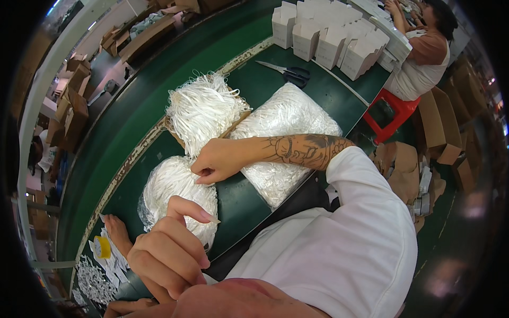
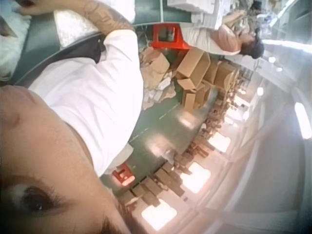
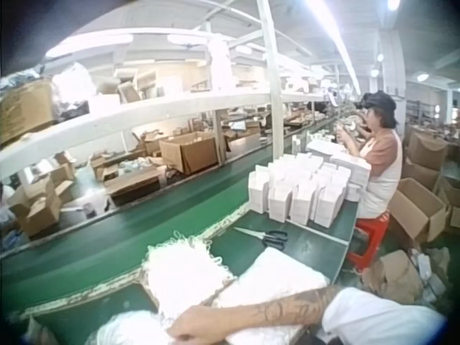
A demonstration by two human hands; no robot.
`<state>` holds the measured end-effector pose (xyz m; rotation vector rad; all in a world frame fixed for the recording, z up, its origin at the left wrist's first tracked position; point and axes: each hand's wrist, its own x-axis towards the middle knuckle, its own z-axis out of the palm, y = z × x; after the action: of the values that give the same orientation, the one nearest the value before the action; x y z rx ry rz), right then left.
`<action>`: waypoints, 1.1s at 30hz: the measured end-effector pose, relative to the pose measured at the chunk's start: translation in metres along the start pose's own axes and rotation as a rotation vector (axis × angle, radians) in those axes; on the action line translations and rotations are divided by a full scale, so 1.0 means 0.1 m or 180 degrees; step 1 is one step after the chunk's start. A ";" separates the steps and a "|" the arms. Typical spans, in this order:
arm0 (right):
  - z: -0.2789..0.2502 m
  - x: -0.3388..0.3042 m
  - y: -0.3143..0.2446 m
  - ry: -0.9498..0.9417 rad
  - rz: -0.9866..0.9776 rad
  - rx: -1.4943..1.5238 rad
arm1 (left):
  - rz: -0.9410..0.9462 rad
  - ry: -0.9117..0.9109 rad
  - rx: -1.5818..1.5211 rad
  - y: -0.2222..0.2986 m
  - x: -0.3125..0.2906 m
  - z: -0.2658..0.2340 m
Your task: The person touches bundles of materials on an assembly line table, holds a stack of instruction leaflets, and inserts the leaflets into open cardboard boxes.
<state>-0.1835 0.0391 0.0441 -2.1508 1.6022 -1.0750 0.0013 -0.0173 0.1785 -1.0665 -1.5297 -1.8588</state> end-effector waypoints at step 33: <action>0.00 0.01 -0.01 0.0004 -0.0016 0.0012 | 0.0096 -0.0095 0.0071 -0.03 0.00 -0.04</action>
<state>-0.1827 0.0387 0.0455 -2.1533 1.5948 -1.0802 -0.0020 -0.0203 0.1764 -1.1057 -1.5392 -1.8091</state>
